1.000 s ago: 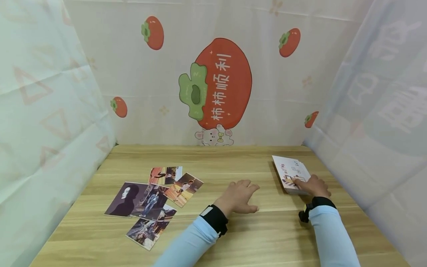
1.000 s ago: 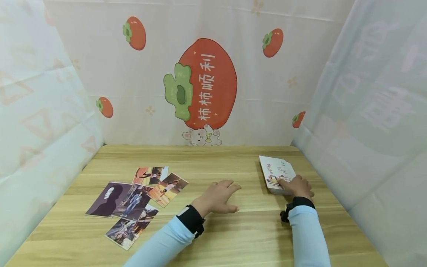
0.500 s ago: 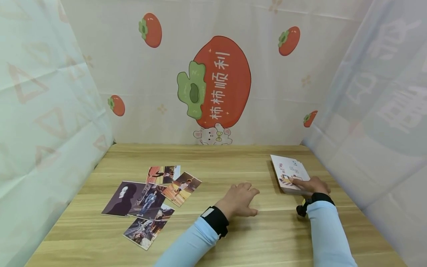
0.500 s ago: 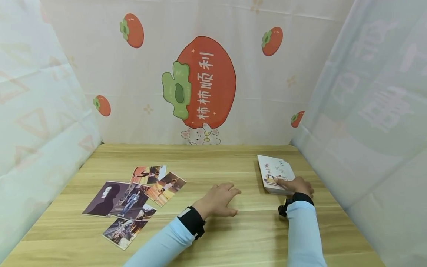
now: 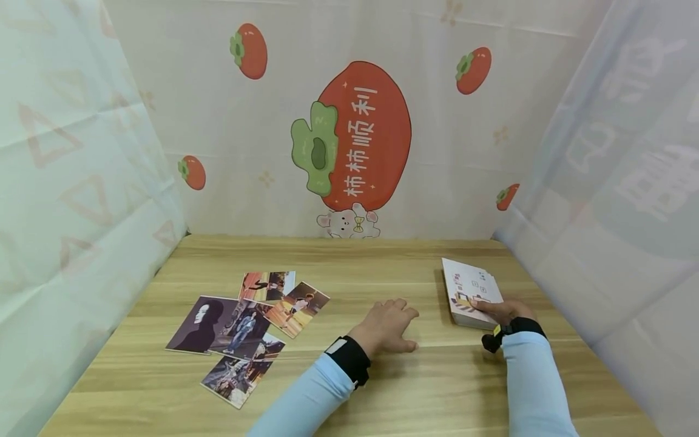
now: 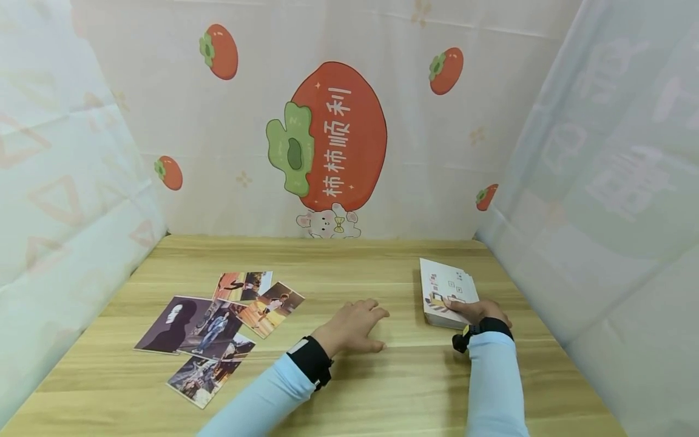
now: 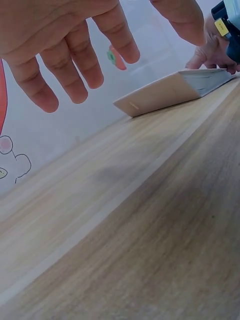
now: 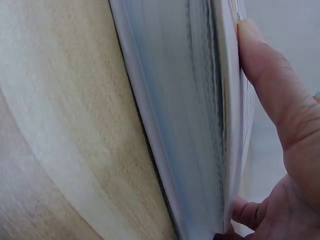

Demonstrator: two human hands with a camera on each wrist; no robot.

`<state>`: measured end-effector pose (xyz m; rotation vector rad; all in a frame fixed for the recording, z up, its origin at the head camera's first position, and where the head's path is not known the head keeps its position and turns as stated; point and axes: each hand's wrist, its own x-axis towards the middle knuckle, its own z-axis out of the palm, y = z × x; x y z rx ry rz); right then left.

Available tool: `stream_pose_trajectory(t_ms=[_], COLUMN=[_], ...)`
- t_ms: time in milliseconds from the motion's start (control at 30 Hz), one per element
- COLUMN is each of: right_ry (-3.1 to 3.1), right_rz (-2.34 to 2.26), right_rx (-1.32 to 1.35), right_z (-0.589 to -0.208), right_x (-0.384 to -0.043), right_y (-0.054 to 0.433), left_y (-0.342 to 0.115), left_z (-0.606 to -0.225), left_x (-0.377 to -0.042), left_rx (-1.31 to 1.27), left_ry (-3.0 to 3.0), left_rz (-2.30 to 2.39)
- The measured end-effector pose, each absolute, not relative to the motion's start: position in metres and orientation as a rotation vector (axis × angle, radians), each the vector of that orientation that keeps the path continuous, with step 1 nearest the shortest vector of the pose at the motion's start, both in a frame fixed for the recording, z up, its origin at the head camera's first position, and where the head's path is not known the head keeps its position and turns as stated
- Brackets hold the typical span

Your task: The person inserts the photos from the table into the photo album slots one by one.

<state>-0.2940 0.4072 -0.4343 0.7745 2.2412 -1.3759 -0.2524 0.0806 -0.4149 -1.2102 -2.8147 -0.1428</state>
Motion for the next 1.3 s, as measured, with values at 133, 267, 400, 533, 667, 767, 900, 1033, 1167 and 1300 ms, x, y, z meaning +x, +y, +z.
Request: stream_pose_trajectory(t_ms=[133, 267, 400, 533, 667, 767, 900, 1033, 1167, 1300], right_ry=[2.335, 2.392, 2.406, 2.412, 2.353, 2.319, 2.29, 2.291, 2.324, 2.311], right_rz=[-1.261, -1.259, -1.251, -1.206, -1.235, -1.267, -1.346, -1.381, -1.451, -1.609], right_rx=[0.761, 0.788, 0.751, 0.724, 0.709, 0.654, 0.62, 0.673, 0.654, 0.559], right_z=[-0.427, -0.426, -0.426, -0.427, -0.427, -0.425, -0.425, -0.42, -0.415, -0.417], right_x=[-0.295, -0.299, -0.301, -0.301, -0.299, -0.297, -0.295, -0.294, -0.294, -0.294], right_y=[0.405, 0.406, 0.408, 0.409, 0.407, 0.406, 0.409, 0.414, 0.42, 0.421], left_y=[0.081, 0.081, 0.08, 0.077, 0.074, 0.072, 0.071, 0.07, 0.068, 0.066], left_z=[-0.415, -0.415, -0.416, -0.418, -0.419, -0.419, -0.418, -0.416, -0.416, -0.417], left_x=[-0.253, -0.253, -0.253, -0.253, -0.254, -0.255, -0.255, -0.256, -0.257, -0.258], left_rx=[-1.21, -1.208, -1.214, -1.201, -1.193, -1.187, -1.182, -1.189, -1.19, -1.19], left_ry=[-2.811, -2.81, -2.823, -2.831, -2.829, -2.83, -2.834, -2.824, -2.823, -2.832], left_rz=[-0.149, -0.168, -0.191, -0.172, -0.158, -0.157, -0.153, -0.155, -0.163, -0.168])
